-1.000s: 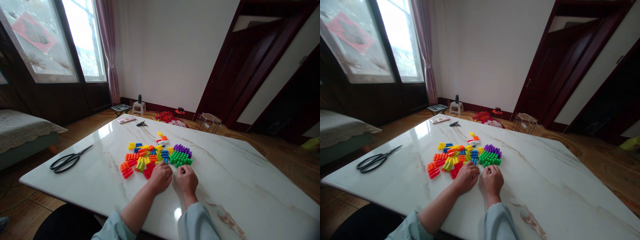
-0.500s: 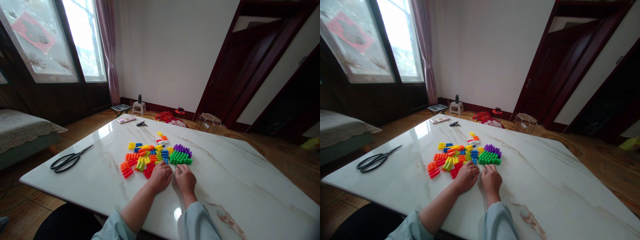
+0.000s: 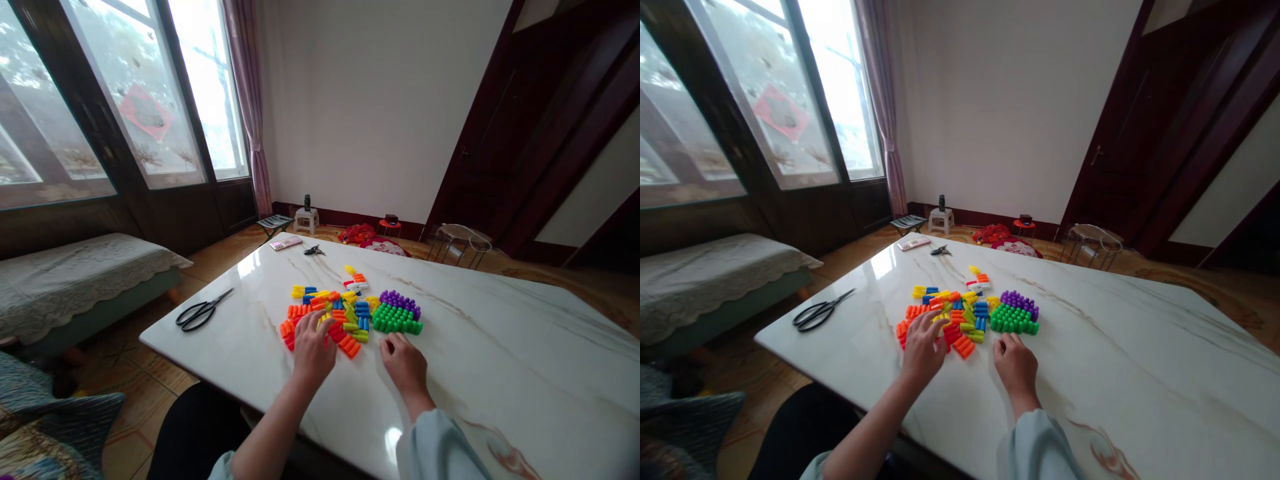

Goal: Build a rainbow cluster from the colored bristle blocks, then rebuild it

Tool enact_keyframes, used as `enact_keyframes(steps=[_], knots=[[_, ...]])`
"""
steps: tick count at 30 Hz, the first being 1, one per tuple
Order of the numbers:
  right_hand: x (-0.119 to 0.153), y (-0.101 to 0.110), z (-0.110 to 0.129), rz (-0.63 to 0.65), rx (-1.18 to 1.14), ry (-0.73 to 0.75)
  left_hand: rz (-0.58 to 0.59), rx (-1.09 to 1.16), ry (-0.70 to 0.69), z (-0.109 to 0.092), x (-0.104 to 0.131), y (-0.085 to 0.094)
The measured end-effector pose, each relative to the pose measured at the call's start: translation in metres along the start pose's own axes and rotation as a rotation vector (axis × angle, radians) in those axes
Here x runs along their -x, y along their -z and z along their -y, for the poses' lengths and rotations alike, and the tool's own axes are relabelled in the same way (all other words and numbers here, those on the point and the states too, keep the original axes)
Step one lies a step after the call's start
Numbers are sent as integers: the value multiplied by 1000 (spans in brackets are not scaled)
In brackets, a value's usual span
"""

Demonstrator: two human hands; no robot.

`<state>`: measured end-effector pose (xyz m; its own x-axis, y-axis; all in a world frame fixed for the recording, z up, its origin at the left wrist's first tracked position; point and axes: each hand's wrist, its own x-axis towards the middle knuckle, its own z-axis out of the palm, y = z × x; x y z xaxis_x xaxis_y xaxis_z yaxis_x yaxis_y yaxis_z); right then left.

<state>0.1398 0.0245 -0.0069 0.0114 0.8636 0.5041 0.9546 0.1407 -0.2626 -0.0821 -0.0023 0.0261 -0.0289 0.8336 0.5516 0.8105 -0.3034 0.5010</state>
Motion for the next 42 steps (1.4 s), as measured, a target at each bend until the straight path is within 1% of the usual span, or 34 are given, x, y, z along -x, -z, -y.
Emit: enact_keyframes(steps=[2,4,7,9,13,18,21,24,27,30,35,37,39,42], knots=[[0,-1,-1,-1,-15,0,-12,-86,100,24,9,17],[1,-2,-2,-6,-24,-5,42,-130,154,48,15,28],[1,-5,-3,-10,-27,-13,150,-113,138,74,17,34],[1,-6,-3,-7,-26,-15,204,-101,123,82,12,31],[0,-6,-3,-3,-22,-16,267,-110,166,82,-6,22],[0,-5,-4,0,-30,-14,267,-53,191,82,-23,17],[0,-5,-4,4,-37,-22,237,19,193,89,-27,17],[0,-6,-5,-2,-44,-26,170,49,202,95,-28,16],[0,-7,-6,-9,-49,-26,123,-32,205,96,-27,14],[0,-8,-7,0,-49,-29,84,-148,222,93,-26,11],[1,-9,-7,0,-55,-36,-31,-292,307,86,-23,14],[1,-9,-7,-1,-53,-42,-54,-328,342,84,-21,15],[1,-10,-7,-1,-53,-47,-49,-351,352,82,-20,17],[1,-10,-7,1,-55,-53,23,-386,312,78,-19,17]])
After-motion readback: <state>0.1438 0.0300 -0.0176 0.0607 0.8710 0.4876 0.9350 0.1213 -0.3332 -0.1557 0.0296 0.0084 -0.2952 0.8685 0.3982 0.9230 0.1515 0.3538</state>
